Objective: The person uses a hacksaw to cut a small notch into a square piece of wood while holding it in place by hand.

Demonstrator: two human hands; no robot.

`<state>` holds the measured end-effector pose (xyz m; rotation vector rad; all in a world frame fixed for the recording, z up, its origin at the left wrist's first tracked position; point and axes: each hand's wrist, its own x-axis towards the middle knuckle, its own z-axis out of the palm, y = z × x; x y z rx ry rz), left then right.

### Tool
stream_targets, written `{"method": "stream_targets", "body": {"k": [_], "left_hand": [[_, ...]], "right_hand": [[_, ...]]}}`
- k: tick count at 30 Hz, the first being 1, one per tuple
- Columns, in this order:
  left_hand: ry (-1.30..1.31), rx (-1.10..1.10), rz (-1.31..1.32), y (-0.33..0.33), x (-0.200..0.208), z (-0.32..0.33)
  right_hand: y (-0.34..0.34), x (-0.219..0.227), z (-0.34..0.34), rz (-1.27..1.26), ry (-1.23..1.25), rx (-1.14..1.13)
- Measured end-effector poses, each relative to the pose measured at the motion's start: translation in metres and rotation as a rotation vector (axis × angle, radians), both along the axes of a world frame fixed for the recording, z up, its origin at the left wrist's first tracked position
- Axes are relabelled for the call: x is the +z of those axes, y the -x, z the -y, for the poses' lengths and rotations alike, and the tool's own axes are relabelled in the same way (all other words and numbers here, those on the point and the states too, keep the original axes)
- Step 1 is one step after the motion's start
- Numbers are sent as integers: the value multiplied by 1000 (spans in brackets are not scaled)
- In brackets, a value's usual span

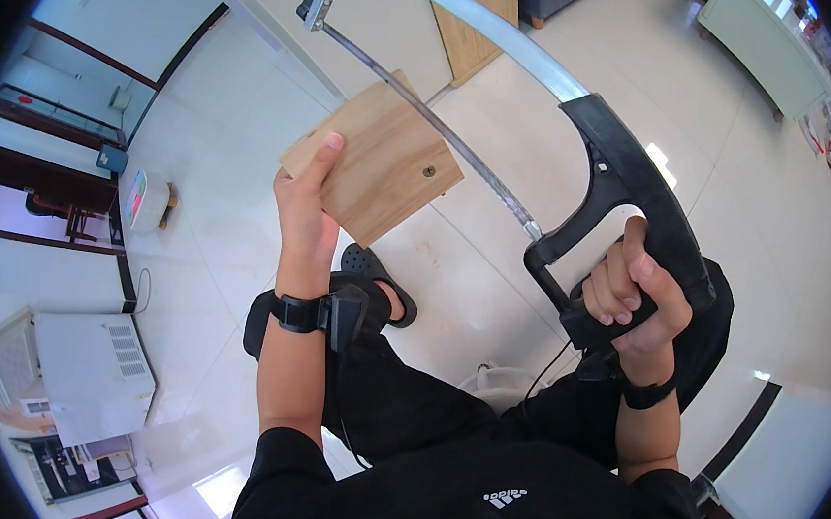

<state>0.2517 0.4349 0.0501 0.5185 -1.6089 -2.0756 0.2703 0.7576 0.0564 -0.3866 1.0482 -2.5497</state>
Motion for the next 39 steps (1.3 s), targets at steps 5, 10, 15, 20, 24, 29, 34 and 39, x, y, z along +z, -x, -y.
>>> {"method": "stream_targets", "body": {"k": [5, 10, 15, 20, 24, 29, 34, 39], "left_hand": [[-57, 5, 6, -1, 4, -7], [50, 84, 12, 1, 0, -9], [176, 115, 39, -1, 5, -14], [76, 37, 27, 0, 5, -10], [-13, -42, -20, -3, 7, -7], [-3, -90, -51, -7, 10, -7], [-42, -104, -87, -10, 5, -3], [-37, -109, -88, -11, 7, -3]], "right_hand": [[0, 1, 5, 77, 42, -4], [-9, 2, 14, -50, -73, -24], [-21, 1, 15, -265, -363, -62], [-18, 1, 12, -317, -222, -29], [-16, 10, 14, -325, -192, -15], [-14, 7, 8, -278, -149, -27], [-8, -2, 2, -372, -148, 51], [-8, -3, 3, -380, -133, 56]]}}
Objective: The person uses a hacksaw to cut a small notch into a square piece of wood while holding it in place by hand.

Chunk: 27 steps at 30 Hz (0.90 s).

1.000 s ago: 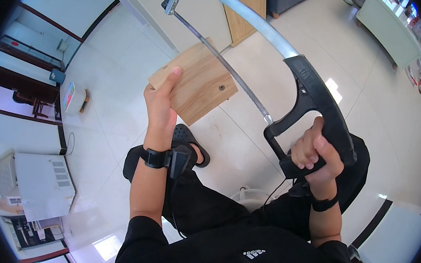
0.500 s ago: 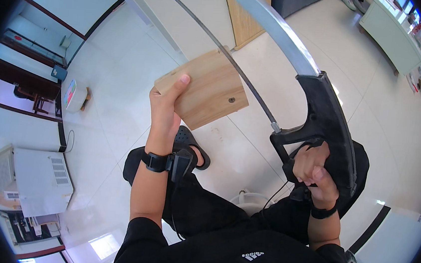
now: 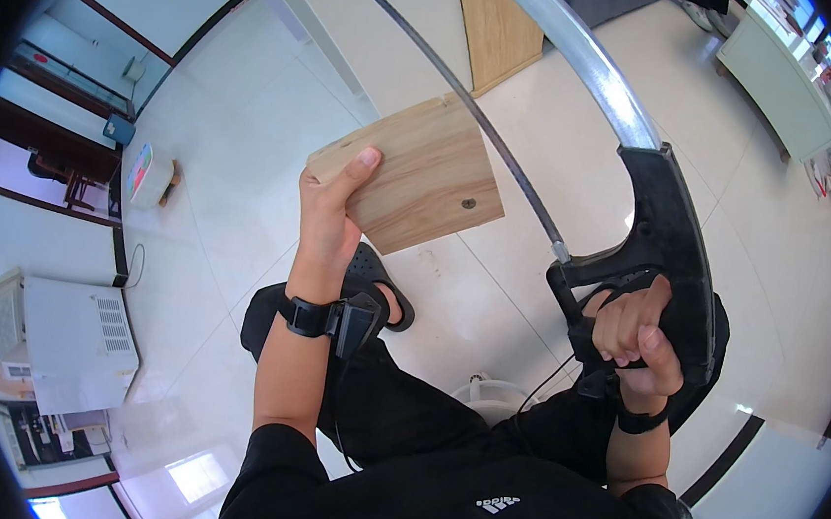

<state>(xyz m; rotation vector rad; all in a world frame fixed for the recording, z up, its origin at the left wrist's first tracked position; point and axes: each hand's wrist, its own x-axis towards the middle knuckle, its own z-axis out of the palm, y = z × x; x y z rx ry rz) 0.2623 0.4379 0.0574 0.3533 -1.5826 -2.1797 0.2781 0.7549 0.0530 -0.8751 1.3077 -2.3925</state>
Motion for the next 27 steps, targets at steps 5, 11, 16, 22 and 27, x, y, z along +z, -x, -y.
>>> {"method": "stream_targets", "body": {"k": [5, 11, 16, 22, 27], "left_hand": [[-10, 22, 23, 0, 1, -4], [-38, 4, 53, 0, 0, -2], [-23, 37, 9, -2, 3, -5], [39, 57, -87, -7, 6, -3], [143, 30, -115, -13, 8, 1]], "right_hand": [[-10, 4, 8, 93, -1, -79], [-15, 7, 10, 69, -115, -81], [-18, 5, 12, -26, -189, -99], [-21, 7, 8, -59, -92, -62], [-22, 13, 4, -198, -53, -130]]}}
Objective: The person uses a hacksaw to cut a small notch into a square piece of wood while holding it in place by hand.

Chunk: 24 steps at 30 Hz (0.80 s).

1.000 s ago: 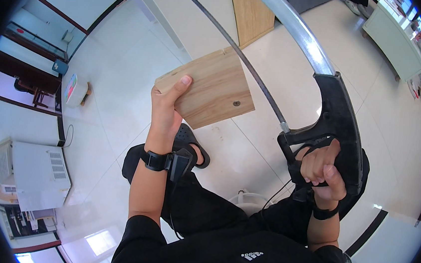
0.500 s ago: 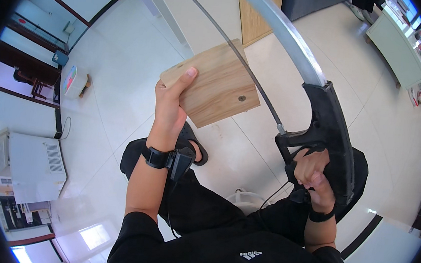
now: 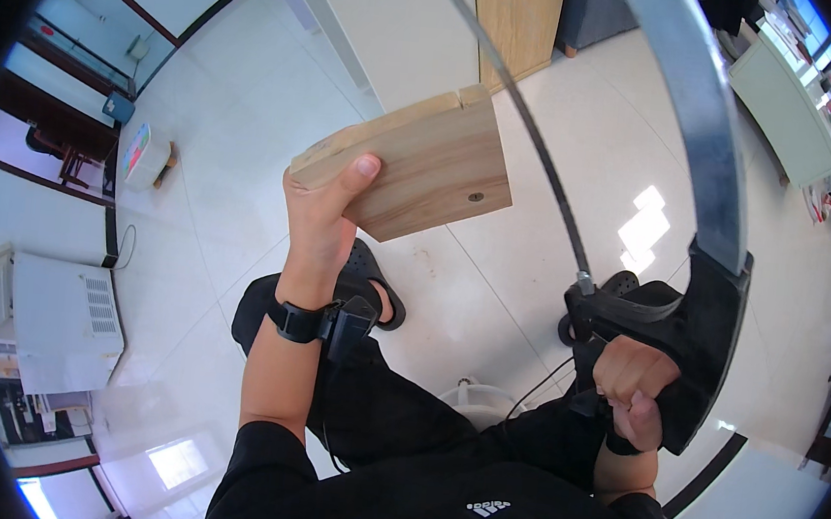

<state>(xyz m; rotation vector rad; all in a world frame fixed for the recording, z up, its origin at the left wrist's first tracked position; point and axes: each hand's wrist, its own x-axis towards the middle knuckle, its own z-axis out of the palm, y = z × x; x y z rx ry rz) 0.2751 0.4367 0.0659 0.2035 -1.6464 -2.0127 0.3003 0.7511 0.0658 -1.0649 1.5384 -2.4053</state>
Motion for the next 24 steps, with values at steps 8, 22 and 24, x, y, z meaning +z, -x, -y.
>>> {"method": "stream_targets", "body": {"k": [8, 22, 24], "left_hand": [[68, 9, -6, -3, 7, -5], [-181, -18, 81, 5, 7, -13], [-227, -24, 85, 6, 7, -16]], "right_hand": [[-10, -1, 0, 170, 37, -62], [-4, -14, 9, -32, -126, -137], [-4, -15, 11, -66, -122, -158]]}}
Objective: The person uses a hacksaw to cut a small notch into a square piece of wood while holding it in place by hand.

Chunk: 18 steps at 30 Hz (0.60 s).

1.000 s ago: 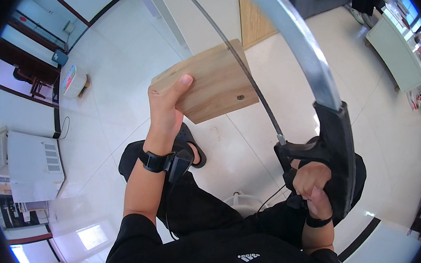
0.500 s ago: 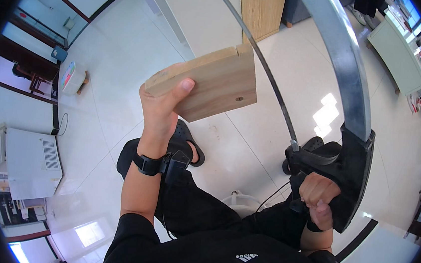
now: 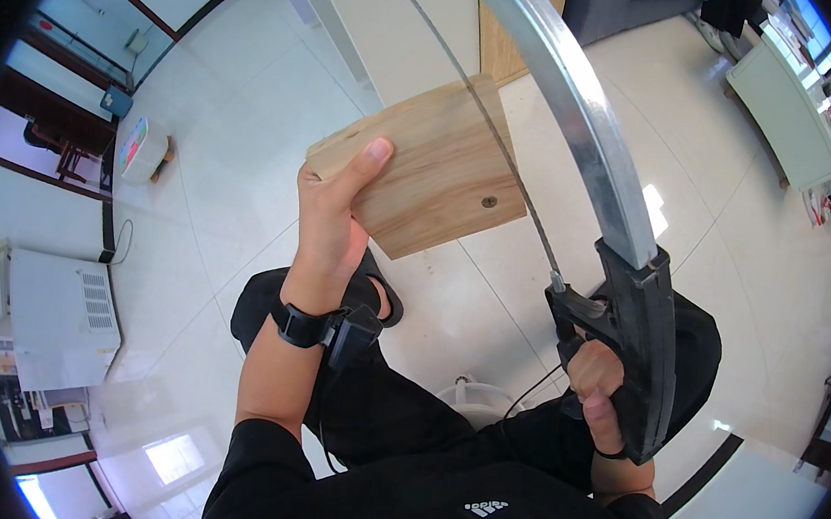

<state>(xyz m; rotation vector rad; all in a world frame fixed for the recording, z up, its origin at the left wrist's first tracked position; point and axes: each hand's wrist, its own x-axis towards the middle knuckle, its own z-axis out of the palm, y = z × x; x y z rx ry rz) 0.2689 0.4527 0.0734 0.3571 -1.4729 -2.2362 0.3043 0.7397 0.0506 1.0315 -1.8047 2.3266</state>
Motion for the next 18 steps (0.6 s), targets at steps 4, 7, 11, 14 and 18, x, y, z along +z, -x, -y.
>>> {"method": "stream_targets", "body": {"k": [4, 7, 11, 14, 18], "left_hand": [[-68, 0, 41, 2, -1, -4], [-107, -6, 98, 4, -4, -6], [-180, -48, 103, 7, -10, -8], [-193, -47, 52, 11, -14, -7], [-319, 42, 0, 22, -12, 15]], "right_hand": [[1, 1, 4, -110, -92, -42], [5, 8, 12, -177, -220, -78], [3, 1, 14, -145, -227, -80], [-1, -2, 13, -10, -140, -29], [-7, -1, 12, -6, -250, -39]]}}
